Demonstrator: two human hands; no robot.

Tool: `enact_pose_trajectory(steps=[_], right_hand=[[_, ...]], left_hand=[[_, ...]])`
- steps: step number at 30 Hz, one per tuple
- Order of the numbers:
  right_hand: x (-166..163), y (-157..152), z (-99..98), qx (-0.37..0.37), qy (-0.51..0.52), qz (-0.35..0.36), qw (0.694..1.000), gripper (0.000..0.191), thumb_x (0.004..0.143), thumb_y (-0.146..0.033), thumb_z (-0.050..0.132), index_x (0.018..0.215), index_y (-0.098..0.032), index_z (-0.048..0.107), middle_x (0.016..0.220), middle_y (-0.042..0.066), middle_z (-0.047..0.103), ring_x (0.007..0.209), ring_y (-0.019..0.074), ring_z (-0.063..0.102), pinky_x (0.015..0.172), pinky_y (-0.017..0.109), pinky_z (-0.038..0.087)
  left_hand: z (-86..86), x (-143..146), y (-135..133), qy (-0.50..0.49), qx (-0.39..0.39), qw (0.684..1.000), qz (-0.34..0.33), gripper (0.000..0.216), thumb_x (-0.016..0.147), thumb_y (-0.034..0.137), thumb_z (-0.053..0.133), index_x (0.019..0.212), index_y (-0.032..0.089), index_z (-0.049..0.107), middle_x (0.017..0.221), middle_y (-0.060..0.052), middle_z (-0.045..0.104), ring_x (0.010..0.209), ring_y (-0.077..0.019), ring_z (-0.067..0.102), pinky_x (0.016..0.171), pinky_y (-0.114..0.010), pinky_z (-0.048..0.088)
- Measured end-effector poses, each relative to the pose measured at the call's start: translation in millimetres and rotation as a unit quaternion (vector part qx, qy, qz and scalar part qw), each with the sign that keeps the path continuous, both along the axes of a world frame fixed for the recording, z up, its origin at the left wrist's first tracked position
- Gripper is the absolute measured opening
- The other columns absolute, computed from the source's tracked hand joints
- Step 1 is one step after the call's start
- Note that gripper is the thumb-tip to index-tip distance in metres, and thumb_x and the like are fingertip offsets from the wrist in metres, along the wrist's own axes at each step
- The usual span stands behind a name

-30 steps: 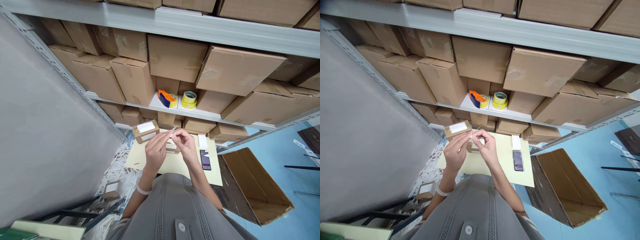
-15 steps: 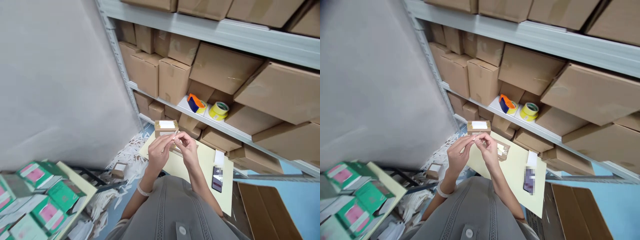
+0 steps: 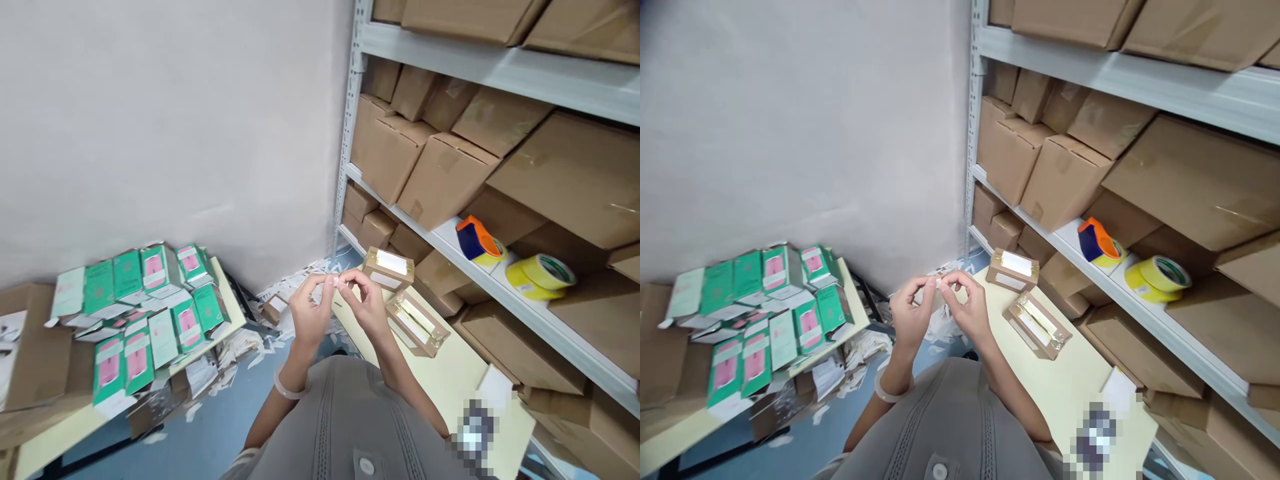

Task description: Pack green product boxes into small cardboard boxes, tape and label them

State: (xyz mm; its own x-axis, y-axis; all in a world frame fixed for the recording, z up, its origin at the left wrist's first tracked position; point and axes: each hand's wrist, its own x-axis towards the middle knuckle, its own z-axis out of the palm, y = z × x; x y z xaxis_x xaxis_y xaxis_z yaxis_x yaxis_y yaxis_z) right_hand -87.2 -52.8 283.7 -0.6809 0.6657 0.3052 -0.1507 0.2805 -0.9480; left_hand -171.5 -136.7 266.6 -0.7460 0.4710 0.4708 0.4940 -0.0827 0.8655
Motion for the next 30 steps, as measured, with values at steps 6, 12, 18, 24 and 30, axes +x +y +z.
enact_pose_trajectory(steps=[6,12,18,24,30], right_hand=[[-30.5,-12.0,-6.4,-0.039,-0.010,0.070,0.997,0.012,0.085,-0.032,0.057,0.079,-0.021,0.060,0.078,0.000,0.055,0.076,0.0161,0.048,0.073,0.027,0.040],[-55.6,-12.3,-6.1,-0.035,-0.015,0.107,0.994,0.011,0.083,-0.031,0.057,0.077,-0.021,0.060,0.077,0.000,0.056,0.077,0.0160,0.050,0.073,0.026,0.040],[-69.1,-2.1,-15.3,-0.020,-0.007,0.094,0.995,0.013,0.083,-0.032,0.057,0.077,-0.021,0.058,0.076,-0.001,0.055,0.074,0.0150,0.049,0.072,0.026,0.039],[-77.0,15.7,-25.6,-0.040,-0.002,0.063,0.997,0.017,0.083,-0.036,0.058,0.076,-0.020,0.057,0.075,-0.001,0.054,0.073,0.0149,0.050,0.071,0.026,0.038],[-88.3,37.7,-22.9,-0.045,0.008,0.013,0.999,0.019,0.082,-0.038,0.058,0.076,-0.021,0.056,0.071,-0.002,0.054,0.070,0.0150,0.050,0.069,0.026,0.039]], left_hand=[[-12.4,-29.9,-22.0,-0.095,0.046,0.983,0.148,0.025,0.091,0.038,0.052,0.077,0.018,0.058,0.070,0.001,0.058,0.066,-0.0107,0.055,0.062,-0.021,0.044],[-19.6,-58.8,-45.3,-0.145,0.109,0.946,0.269,0.029,0.091,0.043,0.050,0.080,0.017,0.053,0.068,0.003,0.051,0.062,-0.0086,0.050,0.057,-0.018,0.039],[-36.5,-91.4,-65.1,-0.211,0.190,0.912,0.296,0.033,0.089,0.049,0.051,0.082,0.017,0.050,0.070,0.004,0.050,0.062,-0.0073,0.049,0.061,-0.019,0.041],[-41.1,-111.3,-82.3,-0.219,0.234,0.882,0.346,0.035,0.085,0.053,0.050,0.081,0.019,0.044,0.067,0.006,0.049,0.055,-0.0061,0.045,0.056,-0.020,0.039],[-48.5,-124.7,-109.0,-0.186,0.199,0.842,0.466,0.035,0.082,0.056,0.046,0.080,0.021,0.038,0.072,0.005,0.044,0.063,-0.0093,0.048,0.061,-0.023,0.042]])
